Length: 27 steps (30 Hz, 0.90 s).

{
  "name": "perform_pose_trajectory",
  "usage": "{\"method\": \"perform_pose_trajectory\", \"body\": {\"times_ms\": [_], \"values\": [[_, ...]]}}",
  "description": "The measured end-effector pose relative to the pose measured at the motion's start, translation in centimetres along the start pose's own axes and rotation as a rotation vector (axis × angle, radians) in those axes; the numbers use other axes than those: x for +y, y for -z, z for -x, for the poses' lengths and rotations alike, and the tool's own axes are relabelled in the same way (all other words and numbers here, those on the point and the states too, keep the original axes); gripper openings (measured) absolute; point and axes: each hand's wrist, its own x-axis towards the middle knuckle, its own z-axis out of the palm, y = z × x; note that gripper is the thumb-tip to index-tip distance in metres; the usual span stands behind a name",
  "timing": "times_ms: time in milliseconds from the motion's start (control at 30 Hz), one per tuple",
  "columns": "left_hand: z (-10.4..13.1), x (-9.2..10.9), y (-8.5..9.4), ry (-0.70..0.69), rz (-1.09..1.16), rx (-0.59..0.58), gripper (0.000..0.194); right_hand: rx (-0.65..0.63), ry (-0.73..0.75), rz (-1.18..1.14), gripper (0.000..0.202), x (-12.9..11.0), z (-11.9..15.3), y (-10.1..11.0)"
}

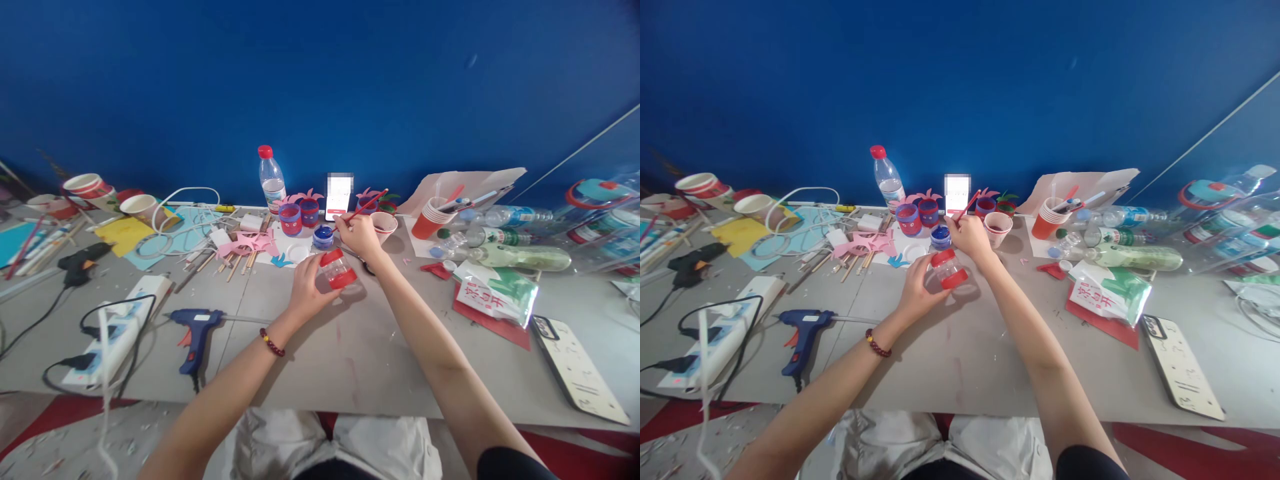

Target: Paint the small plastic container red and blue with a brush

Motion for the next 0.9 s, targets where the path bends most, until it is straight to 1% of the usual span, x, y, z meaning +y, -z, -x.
{"method": "perform_pose_trajectory", "body": {"times_ms": [67, 233, 400, 567, 733, 900], "values": [[0.02, 0.0, -0.03, 0.004, 0.0, -0.005, 0.074, 0.01, -0.01, -0.022, 0.044, 0.01, 0.02, -0.02], [0.03, 0.06, -0.07, 0.008, -0.001, -0.011, 0.073, -0.052, 0.004, -0.021, 0.041, 0.0, 0.02, -0.06], [-0.05, 0.12, 0.03, -0.005, 0.003, -0.004, 0.074, 0.014, -0.042, -0.018, 0.046, 0.11, -0.1, -0.2], [-0.08, -0.01, -0.02, -0.003, 0.001, 0.0, 0.073, -0.041, -0.013, 0.009, 0.043, 0.24, -0.08, -0.23], [-0.02, -0.05, -0.01, -0.001, -0.01, -0.007, 0.074, 0.02, -0.026, 0.014, 0.046, 0.32, -0.08, -0.24], [-0.07, 0.01, 0.04, 0.004, -0.004, -0.018, 0.074, -0.013, -0.01, 0.025, 0.044, 0.38, -0.06, -0.37]]}}
